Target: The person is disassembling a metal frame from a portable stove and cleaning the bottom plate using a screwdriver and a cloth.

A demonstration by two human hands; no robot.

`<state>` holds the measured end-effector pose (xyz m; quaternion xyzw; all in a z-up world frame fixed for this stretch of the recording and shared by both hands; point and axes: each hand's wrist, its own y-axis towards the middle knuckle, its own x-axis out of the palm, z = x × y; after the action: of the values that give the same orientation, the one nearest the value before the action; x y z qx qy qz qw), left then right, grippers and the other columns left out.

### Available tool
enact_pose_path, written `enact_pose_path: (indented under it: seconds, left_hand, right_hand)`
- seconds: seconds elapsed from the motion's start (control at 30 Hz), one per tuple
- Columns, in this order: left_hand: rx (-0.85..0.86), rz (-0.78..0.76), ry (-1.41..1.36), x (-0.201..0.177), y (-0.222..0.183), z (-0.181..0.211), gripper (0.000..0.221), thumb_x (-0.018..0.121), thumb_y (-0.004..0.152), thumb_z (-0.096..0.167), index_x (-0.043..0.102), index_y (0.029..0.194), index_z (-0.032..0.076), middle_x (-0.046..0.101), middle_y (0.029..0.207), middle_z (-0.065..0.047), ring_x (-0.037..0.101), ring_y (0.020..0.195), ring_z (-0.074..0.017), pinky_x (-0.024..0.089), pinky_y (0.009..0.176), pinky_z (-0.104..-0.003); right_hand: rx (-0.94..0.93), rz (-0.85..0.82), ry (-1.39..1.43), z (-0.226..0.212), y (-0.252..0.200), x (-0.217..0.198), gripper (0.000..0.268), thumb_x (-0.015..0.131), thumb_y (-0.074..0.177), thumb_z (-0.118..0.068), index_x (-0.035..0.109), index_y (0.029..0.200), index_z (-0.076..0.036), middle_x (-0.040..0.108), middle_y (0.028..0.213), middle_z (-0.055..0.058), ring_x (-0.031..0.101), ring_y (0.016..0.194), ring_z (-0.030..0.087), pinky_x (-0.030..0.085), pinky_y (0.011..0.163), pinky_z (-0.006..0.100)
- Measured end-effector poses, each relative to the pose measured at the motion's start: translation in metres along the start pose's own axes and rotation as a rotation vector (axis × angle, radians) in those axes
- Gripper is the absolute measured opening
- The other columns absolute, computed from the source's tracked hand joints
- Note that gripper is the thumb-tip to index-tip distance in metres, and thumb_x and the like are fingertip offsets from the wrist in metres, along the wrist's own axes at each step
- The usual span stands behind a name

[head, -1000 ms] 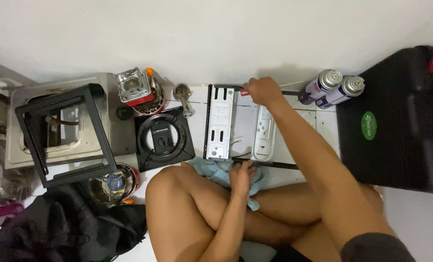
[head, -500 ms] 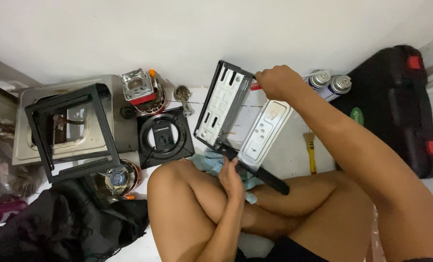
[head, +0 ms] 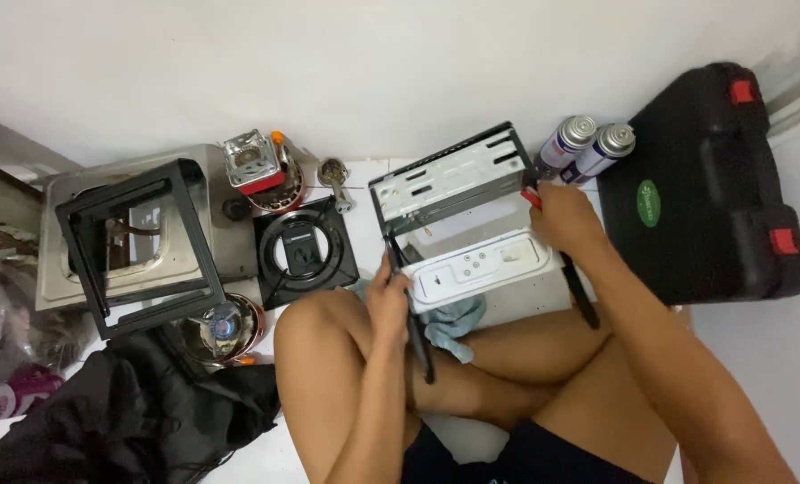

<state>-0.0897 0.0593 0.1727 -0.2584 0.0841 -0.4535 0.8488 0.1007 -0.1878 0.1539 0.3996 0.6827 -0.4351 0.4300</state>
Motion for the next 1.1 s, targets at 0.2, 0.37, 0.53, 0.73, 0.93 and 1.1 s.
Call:
enact_pose_path:
  seconds: [0.2, 0.37, 0.53, 0.73, 0.93, 1.1]
  left_hand:
    - [0.071, -0.121, 0.220, -0.004, 0.054, -0.005, 0.071, 0.058, 0.081, 0.007, 0.052, 0.151, 0.005, 0.047, 0.156, -0.024, 0.032, 0.151, -0.0410, 0.030, 0.120, -0.055]
    - [0.112, -0.195, 0.425, -0.005, 0.102, -0.010, 0.069, 0.061, 0.079, 0.010, 0.056, 0.148, 0.006, 0.052, 0.152, -0.022, 0.039, 0.148, -0.0397, 0.036, 0.117, -0.054]
    - [0.118, -0.316, 0.632, -0.007, 0.103, 0.027, 0.067, 0.059, 0.083, 0.015, 0.056, 0.149, 0.008, 0.058, 0.147, -0.020, 0.047, 0.143, -0.0368, 0.041, 0.113, -0.052]
    - [0.071, -0.401, 0.618, 0.003, 0.117, 0.052, 0.070, 0.064, 0.074, 0.024, 0.062, 0.141, 0.004, 0.058, 0.144, -0.026, 0.049, 0.139, -0.0458, 0.040, 0.111, -0.056]
    - [0.018, -0.425, 0.069, 0.012, 0.134, 0.030, 0.072, 0.081, 0.081, 0.042, 0.065, 0.134, -0.004, 0.060, 0.126, -0.034, 0.063, 0.114, -0.0383, 0.051, 0.105, -0.050]
    - [0.047, -0.459, -0.208, 0.020, 0.118, 0.033, 0.068, 0.063, 0.091, 0.051, 0.063, 0.140, 0.004, 0.060, 0.113, -0.022, 0.058, 0.113, -0.0286, 0.041, 0.118, -0.036]
  right_hand:
    - [0.145, 0.118, 0.299, 0.036, -0.029, 0.051, 0.031, 0.057, 0.094, -0.016, 0.067, 0.108, 0.011, 0.064, 0.072, 0.020, 0.067, 0.063, 0.031, 0.058, 0.056, 0.042]
    - [0.220, 0.167, 0.410, 0.030, -0.055, 0.055, 0.020, 0.056, 0.090, -0.012, 0.065, 0.086, 0.006, 0.056, 0.060, 0.014, 0.060, 0.055, 0.028, 0.051, 0.047, 0.038]
    - [0.310, 0.097, 0.492, 0.030, -0.070, 0.063, 0.024, 0.060, 0.084, -0.015, 0.065, 0.068, 0.001, 0.054, 0.051, 0.012, 0.058, 0.051, 0.026, 0.049, 0.048, 0.038]
    - [0.375, -0.001, 0.500, 0.037, -0.072, 0.071, 0.026, 0.064, 0.081, -0.019, 0.068, 0.064, 0.000, 0.058, 0.060, 0.020, 0.064, 0.068, 0.037, 0.051, 0.064, 0.046]
    - [0.473, -0.060, 0.527, 0.037, -0.064, 0.074, 0.033, 0.064, 0.079, -0.022, 0.076, 0.084, 0.008, 0.069, 0.082, 0.033, 0.070, 0.093, 0.047, 0.054, 0.079, 0.053]
    - [0.536, 0.046, 0.632, 0.044, -0.059, 0.092, 0.027, 0.062, 0.075, -0.021, 0.076, 0.081, 0.003, 0.066, 0.076, 0.023, 0.070, 0.085, 0.037, 0.056, 0.075, 0.046]
